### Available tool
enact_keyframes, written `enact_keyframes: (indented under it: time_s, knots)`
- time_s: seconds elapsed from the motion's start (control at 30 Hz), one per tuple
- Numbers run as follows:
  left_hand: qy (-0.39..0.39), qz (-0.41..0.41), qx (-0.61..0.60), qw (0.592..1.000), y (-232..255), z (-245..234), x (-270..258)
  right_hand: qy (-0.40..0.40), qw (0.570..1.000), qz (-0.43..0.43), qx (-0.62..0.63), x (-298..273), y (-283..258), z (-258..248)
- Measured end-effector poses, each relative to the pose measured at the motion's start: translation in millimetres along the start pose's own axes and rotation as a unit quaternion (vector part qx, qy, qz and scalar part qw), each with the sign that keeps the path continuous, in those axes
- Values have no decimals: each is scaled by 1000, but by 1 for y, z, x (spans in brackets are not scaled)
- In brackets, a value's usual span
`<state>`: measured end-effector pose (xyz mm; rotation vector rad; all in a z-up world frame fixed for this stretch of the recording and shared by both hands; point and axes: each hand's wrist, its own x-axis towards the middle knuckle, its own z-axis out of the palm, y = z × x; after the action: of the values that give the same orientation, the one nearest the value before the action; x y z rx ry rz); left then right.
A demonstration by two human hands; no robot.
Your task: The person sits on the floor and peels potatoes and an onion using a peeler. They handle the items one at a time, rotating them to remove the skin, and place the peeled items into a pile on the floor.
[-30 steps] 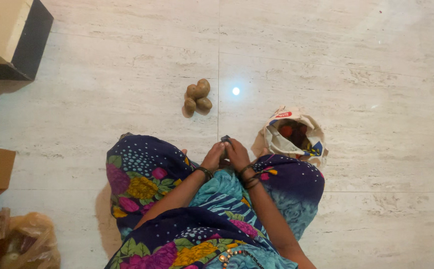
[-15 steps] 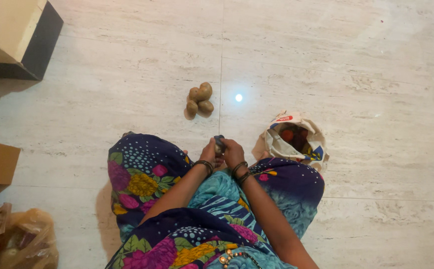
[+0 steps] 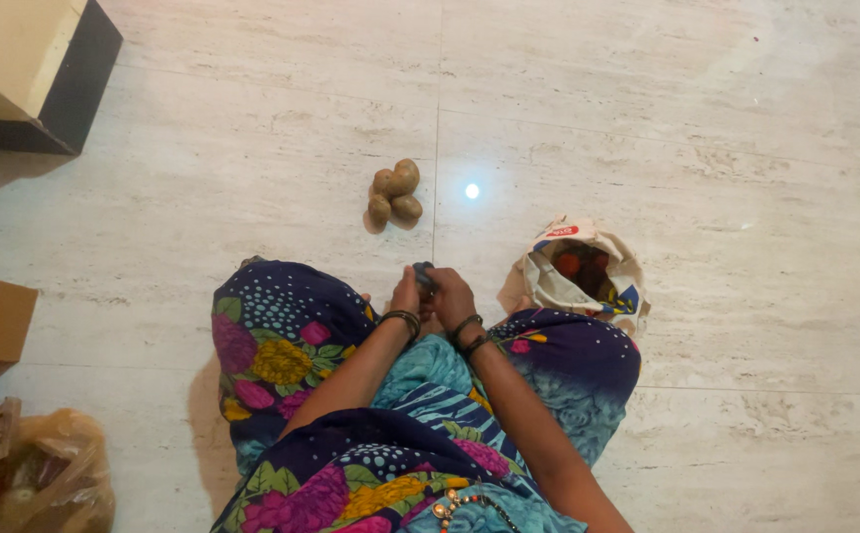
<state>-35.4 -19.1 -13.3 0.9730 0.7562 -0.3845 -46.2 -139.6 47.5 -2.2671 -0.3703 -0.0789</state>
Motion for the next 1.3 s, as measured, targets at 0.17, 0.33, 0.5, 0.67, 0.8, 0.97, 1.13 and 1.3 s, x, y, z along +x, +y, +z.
enact_keyframes:
  time_s: [0.17, 0.33, 0.5, 0.67, 0.8, 0.97, 1.13, 1.3]
  knots:
    - [-78, -8, 132, 988, -7, 8, -11, 14, 994, 101, 25, 21, 33, -4]
    - [74, 33, -46, 996, 0, -3, 2, -7, 996, -93, -4, 6, -17, -7]
    - [12, 15, -89, 996, 0, -7, 5, -4, 997, -75, 11, 4, -18, -4]
    - [-51, -24, 120, 991, -4, 3, 0, -42, 994, 100, -10, 20, 34, 2]
    - [-49, -37, 53, 997, -7, 1, 0, -50, 992, 107, 45, 19, 18, -4]
    - [57, 16, -138, 989, 7, -4, 8, -13, 991, -135, -9, 5, -28, -6]
    - [14, -51, -6, 999, 5, -1, 5, -15, 999, -13, 29, 17, 21, 10]
    - [-28, -32, -84, 996, -1, 8, -1, -55, 965, 153, 207, 30, 35, 5]
